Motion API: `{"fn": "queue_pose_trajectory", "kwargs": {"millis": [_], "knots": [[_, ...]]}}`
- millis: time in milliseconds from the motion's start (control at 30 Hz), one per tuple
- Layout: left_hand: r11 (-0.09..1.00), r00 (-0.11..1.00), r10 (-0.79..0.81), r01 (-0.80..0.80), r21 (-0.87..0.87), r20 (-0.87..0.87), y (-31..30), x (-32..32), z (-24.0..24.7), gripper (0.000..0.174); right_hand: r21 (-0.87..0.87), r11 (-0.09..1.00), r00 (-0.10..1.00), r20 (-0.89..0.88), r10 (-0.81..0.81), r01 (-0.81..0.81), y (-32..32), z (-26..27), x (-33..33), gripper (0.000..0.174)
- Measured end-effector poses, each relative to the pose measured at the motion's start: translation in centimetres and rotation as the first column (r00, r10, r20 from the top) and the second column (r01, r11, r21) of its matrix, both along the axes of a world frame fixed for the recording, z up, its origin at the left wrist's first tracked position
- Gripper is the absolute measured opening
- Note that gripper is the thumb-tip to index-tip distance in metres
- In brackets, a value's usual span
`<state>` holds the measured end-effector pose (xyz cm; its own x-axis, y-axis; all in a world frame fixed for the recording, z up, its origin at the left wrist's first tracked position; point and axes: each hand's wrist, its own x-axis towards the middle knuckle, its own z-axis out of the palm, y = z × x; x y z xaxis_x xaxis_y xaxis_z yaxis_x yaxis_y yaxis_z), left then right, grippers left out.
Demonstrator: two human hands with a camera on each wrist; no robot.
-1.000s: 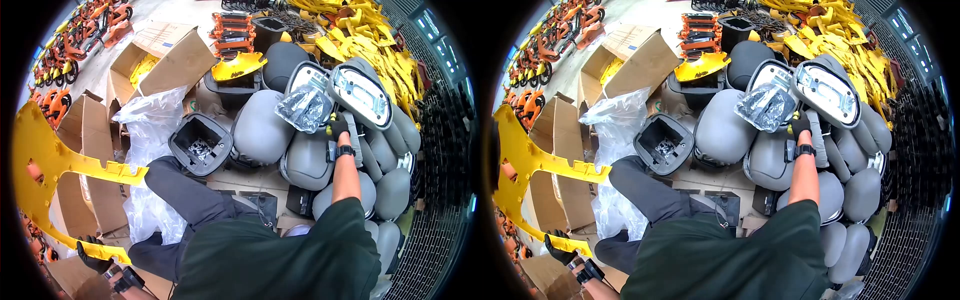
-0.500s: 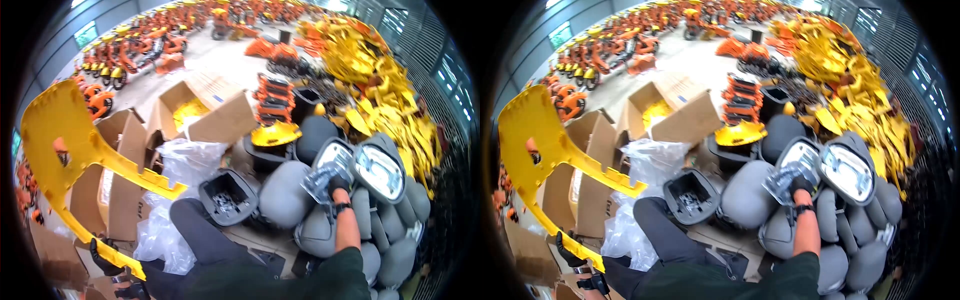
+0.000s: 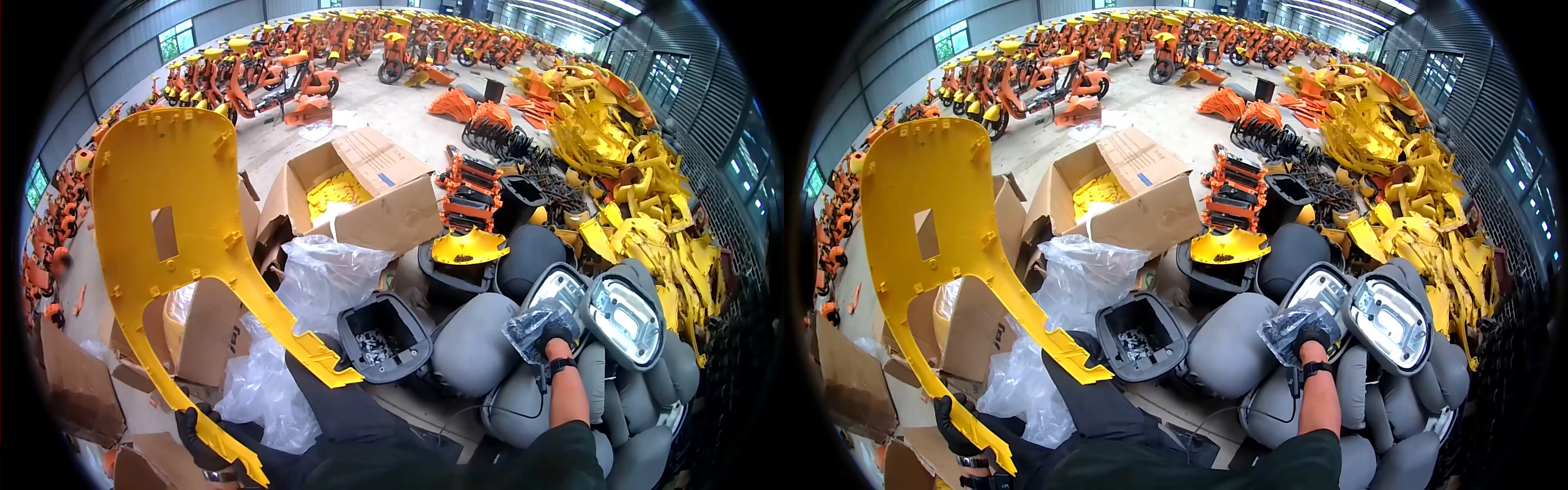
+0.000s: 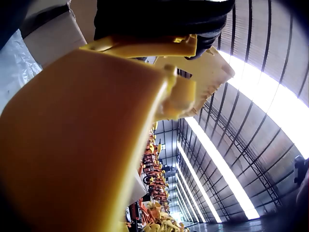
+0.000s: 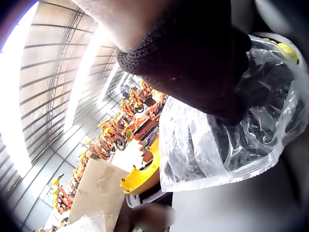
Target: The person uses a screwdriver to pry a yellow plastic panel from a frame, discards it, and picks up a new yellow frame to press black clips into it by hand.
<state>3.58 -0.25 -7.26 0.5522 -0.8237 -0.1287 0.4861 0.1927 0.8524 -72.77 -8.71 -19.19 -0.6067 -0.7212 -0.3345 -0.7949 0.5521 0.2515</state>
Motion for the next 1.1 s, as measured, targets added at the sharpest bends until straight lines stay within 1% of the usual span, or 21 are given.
{"fn": "queue_pose_trajectory", "kwargs": {"millis": [100,133,233,300,367,400,433,467,500,567,600,633,700,767,800,833,900,933,967,1033,1100], "knots": [[0.998,0.999,0.024,-0.026,0.056,0.035,-0.4,-0.7,-0.8,0.031,-0.020,0.999,0.999,0.039,-0.034,0.035,0.1,1.0,0.4,0.045],[0.995,1.000,0.022,-0.021,0.094,-0.010,-0.4,-1.6,-0.1,0.030,-0.015,0.999,0.999,0.038,-0.029,0.030,0.0,1.4,0.5,0.041],[0.988,1.000,0.004,-0.005,0.154,0.008,-0.2,-2.0,-0.7,0.030,-0.042,0.998,0.996,0.077,-0.052,0.055,0.3,0.0,-1.3,0.040],[0.987,0.999,0.037,-0.034,0.154,-0.014,-0.3,-3.4,0.0,0.027,-0.078,0.996,0.996,0.077,-0.038,0.044,0.6,-0.9,-2.1,0.041],[0.980,0.968,-0.148,0.170,0.100,-0.203,-0.2,-4.8,1.8,0.026,-0.115,0.993,0.997,0.077,-0.023,0.031,0.6,-1.0,-2.7,0.042],[0.980,0.968,-0.146,0.169,0.101,-0.205,-0.3,-5.4,1.9,0.026,-0.141,0.990,0.997,0.080,-0.019,0.030,0.6,-0.6,-2.6,0.042],[0.981,0.974,-0.103,0.134,0.143,-0.202,-0.4,-5.8,2.1,0.027,-0.168,0.985,0.996,0.085,-0.016,0.030,0.8,-0.2,-2.4,0.042],[0.977,0.979,-0.062,0.099,0.187,-0.197,-0.5,-6.0,2.1,0.028,-0.259,0.966,0.997,0.070,0.011,0.007,1.3,0.3,-2.2,0.039],[0.976,0.978,-0.061,0.100,0.191,-0.198,-0.3,-5.1,0.7,0.028,-0.255,0.967,0.998,0.069,0.010,0.007,1.5,0.2,-2.4,0.039],[0.952,0.923,-0.173,0.246,0.182,-0.342,0.0,-2.3,-3.4,0.029,-0.336,0.942,0.989,0.146,0.024,0.027,2.1,0.2,-3.5,0.038],[0.956,0.952,-0.163,0.217,0.195,-0.261,0.1,-2.0,-3.8,0.030,-0.330,0.944,0.989,0.146,0.023,0.026,2.6,0.4,-4.1,0.038],[0.955,0.952,-0.159,0.216,0.205,-0.263,-0.3,-2.5,-4.1,0.030,-0.423,0.901,0.978,0.206,-0.011,0.099,3.5,0.8,-4.5,0.037],[0.956,0.970,-0.177,0.210,0.202,-0.169,-2.0,-3.9,-4.9,0.034,-0.556,0.798,0.941,0.338,-0.039,0.232,4.7,1.0,-5.6,0.036],[0.952,0.993,-0.110,0.120,0.280,-0.052,-0.1,-3.9,-3.8,0.042,-0.698,0.715,0.941,0.262,0.213,0.033,5.6,-4.1,-13.4,0.032],[0.946,0.994,-0.070,0.038,0.323,0.089,-0.6,-5.9,-1.6,0.039,-0.694,0.680,0.860,0.476,0.185,0.238,5.4,0.0,-8.7,0.028],[0.935,0.996,-0.084,0.069,0.347,0.029,-0.6,-6.3,-0.6,0.040,-0.647,0.622,0.738,0.656,0.160,0.441,5.0,5.2,-2.9,0.025],[0.933,0.979,-0.197,0.202,0.299,-0.045,-0.5,-5.0,-1.2,0.048,-0.580,0.652,0.582,0.773,0.253,0.488,3.6,7.3,1.7,0.020],[0.923,0.977,-0.203,0.211,0.323,-0.057,-0.5,-4.6,-1.4,0.051,-0.664,0.628,0.589,0.715,0.376,0.405,2.7,6.8,3.9,0.016],[0.909,0.973,-0.217,0.231,0.348,-0.079,-0.1,-4.3,-1.9,0.055,-0.664,0.660,0.505,0.728,0.463,0.352,1.9,8.7,8.0,0.015],[0.904,0.938,-0.251,0.315,0.290,-0.237,0.9,-2.7,-4.1,0.052,-0.674,0.707,0.395,0.722,0.568,0.214,-0.7,8.9,14.8,0.012],[0.880,0.921,-0.256,0.348,0.324,-0.293,1.5,-2.3,-3.5,0.055,-0.553,0.821,0.228,0.826,0.516,0.145,-3.1,9.9,22.1,0.012]]}}
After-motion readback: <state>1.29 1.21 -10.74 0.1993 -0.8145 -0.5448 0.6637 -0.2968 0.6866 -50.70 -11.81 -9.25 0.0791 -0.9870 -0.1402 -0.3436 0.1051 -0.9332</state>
